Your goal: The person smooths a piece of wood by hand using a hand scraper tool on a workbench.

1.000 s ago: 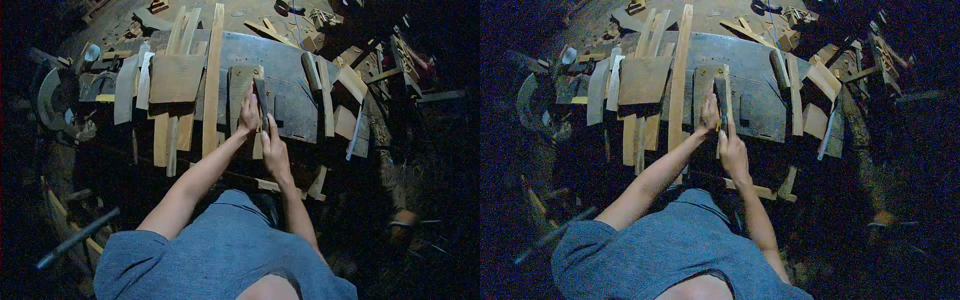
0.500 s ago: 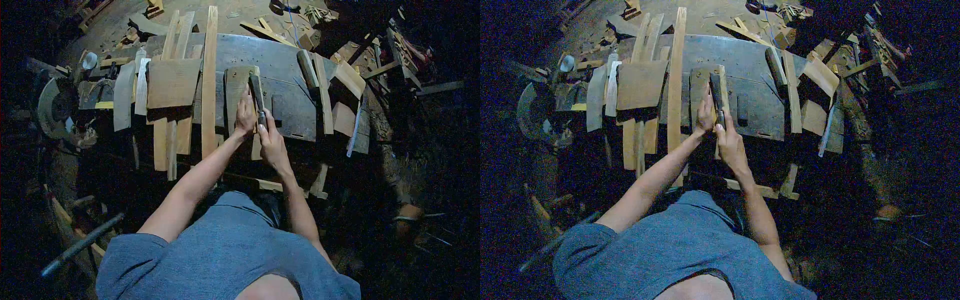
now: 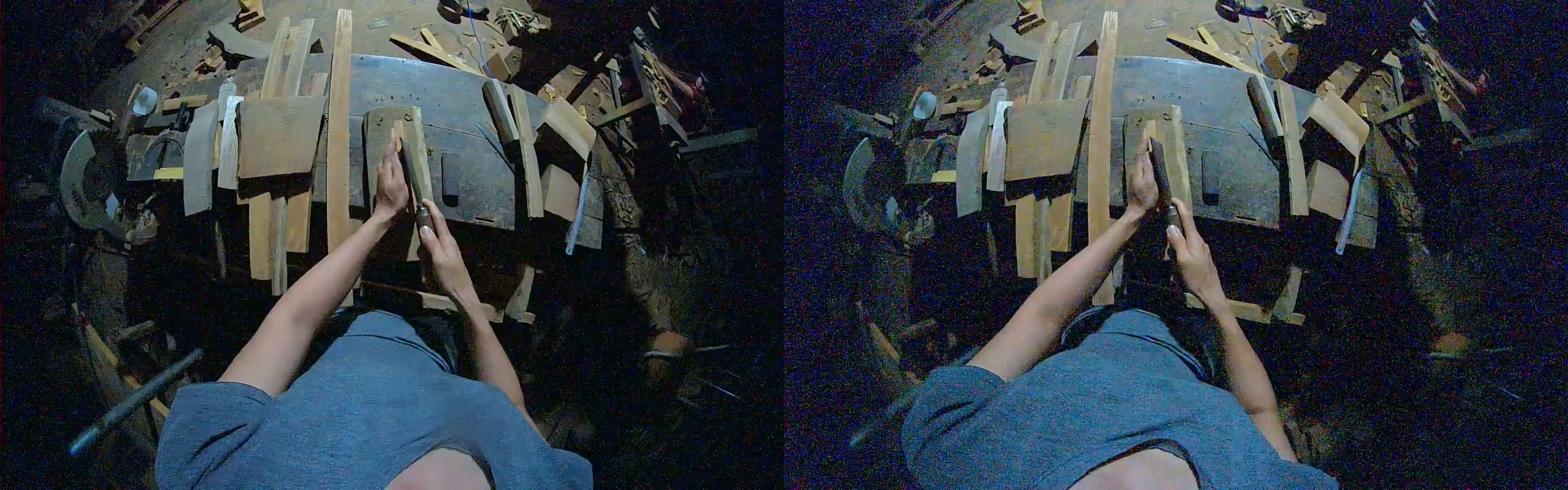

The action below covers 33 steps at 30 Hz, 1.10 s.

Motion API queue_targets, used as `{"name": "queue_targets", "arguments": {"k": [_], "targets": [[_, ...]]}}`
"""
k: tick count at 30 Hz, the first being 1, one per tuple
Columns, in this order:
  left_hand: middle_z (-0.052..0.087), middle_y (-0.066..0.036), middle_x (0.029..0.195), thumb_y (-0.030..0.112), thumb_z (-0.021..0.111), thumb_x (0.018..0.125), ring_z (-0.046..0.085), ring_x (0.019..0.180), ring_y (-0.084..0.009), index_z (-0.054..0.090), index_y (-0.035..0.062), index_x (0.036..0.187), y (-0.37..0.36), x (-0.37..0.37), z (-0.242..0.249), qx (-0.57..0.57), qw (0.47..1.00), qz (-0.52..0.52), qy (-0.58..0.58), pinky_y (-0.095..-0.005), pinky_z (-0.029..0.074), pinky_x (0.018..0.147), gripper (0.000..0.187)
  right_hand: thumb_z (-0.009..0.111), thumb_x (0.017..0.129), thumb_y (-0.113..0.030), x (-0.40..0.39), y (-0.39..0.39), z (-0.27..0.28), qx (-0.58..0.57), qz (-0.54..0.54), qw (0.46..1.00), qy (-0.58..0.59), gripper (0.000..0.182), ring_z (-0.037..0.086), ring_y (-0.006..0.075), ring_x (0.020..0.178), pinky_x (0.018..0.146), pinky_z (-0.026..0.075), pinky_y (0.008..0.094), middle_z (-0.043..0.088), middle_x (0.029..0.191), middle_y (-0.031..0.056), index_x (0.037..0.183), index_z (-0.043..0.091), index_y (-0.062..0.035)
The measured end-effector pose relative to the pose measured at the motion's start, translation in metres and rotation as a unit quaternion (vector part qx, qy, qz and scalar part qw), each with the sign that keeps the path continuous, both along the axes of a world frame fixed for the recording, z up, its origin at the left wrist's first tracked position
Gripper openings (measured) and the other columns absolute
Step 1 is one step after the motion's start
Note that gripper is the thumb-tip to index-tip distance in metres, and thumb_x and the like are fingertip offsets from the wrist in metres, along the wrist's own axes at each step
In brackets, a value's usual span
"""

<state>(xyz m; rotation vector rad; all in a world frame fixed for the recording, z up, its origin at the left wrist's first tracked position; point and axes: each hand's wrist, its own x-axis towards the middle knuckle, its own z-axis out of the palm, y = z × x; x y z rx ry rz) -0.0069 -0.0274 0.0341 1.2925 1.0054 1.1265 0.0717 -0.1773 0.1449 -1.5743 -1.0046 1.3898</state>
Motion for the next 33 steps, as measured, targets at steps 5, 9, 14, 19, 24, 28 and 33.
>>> {"name": "queue_targets", "arguments": {"k": [5,9,14,19,24,28,33], "targets": [[0.045,-0.016,0.139,0.016,0.027,0.101,0.044,0.127,-0.0289,0.028,0.0077,0.148,0.012,-0.005,-0.010,0.082,0.995,0.040,0.050,-0.0378,0.034,0.107,0.047,0.042,0.098,-0.030,-0.014,-0.012,0.015,-0.007,-0.016,0.995,-0.094,0.052,0.058,0.0262,0.105,0.095,0.041,0.0355,0.055,0.126,0.0176,0.147,0.031,-0.0167],[0.056,-0.014,0.126,0.015,0.032,0.098,0.054,0.114,-0.0214,0.029,0.0013,0.146,0.015,-0.012,-0.019,0.083,0.992,0.074,0.052,-0.0348,0.038,0.103,0.050,0.042,0.098,-0.032,-0.012,0.006,0.008,-0.045,0.020,0.986,-0.157,0.050,0.062,0.0283,0.099,0.088,0.044,0.0368,0.061,0.115,0.0218,0.146,0.033,-0.0191],[0.048,-0.013,0.132,0.020,0.040,0.096,0.050,0.116,-0.0213,0.028,0.0034,0.146,0.009,-0.013,-0.065,0.106,0.988,0.024,-0.106,-0.0346,0.042,0.096,0.053,0.042,0.097,-0.030,-0.011,-0.002,0.002,-0.035,0.029,0.993,-0.113,0.050,0.062,0.0353,0.105,0.090,0.045,0.0414,0.060,0.119,0.0242,0.145,0.032,-0.0182],[0.044,-0.019,0.136,0.017,0.045,0.094,0.045,0.123,-0.0319,0.031,0.0024,0.144,0.020,-0.012,-0.006,0.079,0.976,0.109,0.174,-0.0422,0.034,0.104,0.054,0.043,0.098,-0.029,0.005,-0.034,-0.019,0.095,-0.087,0.967,-0.219,0.053,0.066,0.0327,0.090,0.080,0.049,0.0404,0.063,0.112,0.0210,0.147,0.028,-0.0158],[0.047,-0.012,0.133,0.023,0.058,0.087,0.046,0.121,-0.0319,0.045,0.0134,0.136,0.103,0.044,0.004,0.461,0.794,-0.098,0.383,-0.0435,0.040,0.098,0.052,0.054,0.096,-0.033,0.040,-0.036,-0.041,-0.045,-0.209,0.960,-0.182,0.054,0.058,0.0246,0.100,0.089,0.044,0.0349,0.058,0.112,0.0141,0.141,0.036,-0.0076],[0.051,-0.004,0.136,0.034,0.047,0.092,0.051,0.119,-0.0280,0.055,0.0288,0.128,0.153,0.065,-0.034,0.379,0.631,-0.475,0.482,-0.0565,0.036,0.098,0.037,0.057,0.094,-0.026,0.053,-0.053,-0.070,0.019,-0.207,0.948,-0.242,0.053,0.064,0.0278,0.092,0.082,0.050,0.0368,0.062,0.111,0.0190,0.140,0.037,-0.0071],[0.058,-0.007,0.120,0.035,0.053,0.088,0.057,0.105,-0.0263,0.062,0.0238,0.116,0.186,0.087,-0.043,0.416,0.570,-0.512,0.491,-0.0496,0.042,0.089,0.031,0.059,0.092,-0.029,0.043,-0.064,-0.061,0.008,-0.227,0.950,-0.213,0.057,0.061,0.0252,0.104,0.090,0.047,0.0360,0.060,0.117,0.0180,0.139,0.038,-0.0047]]}}
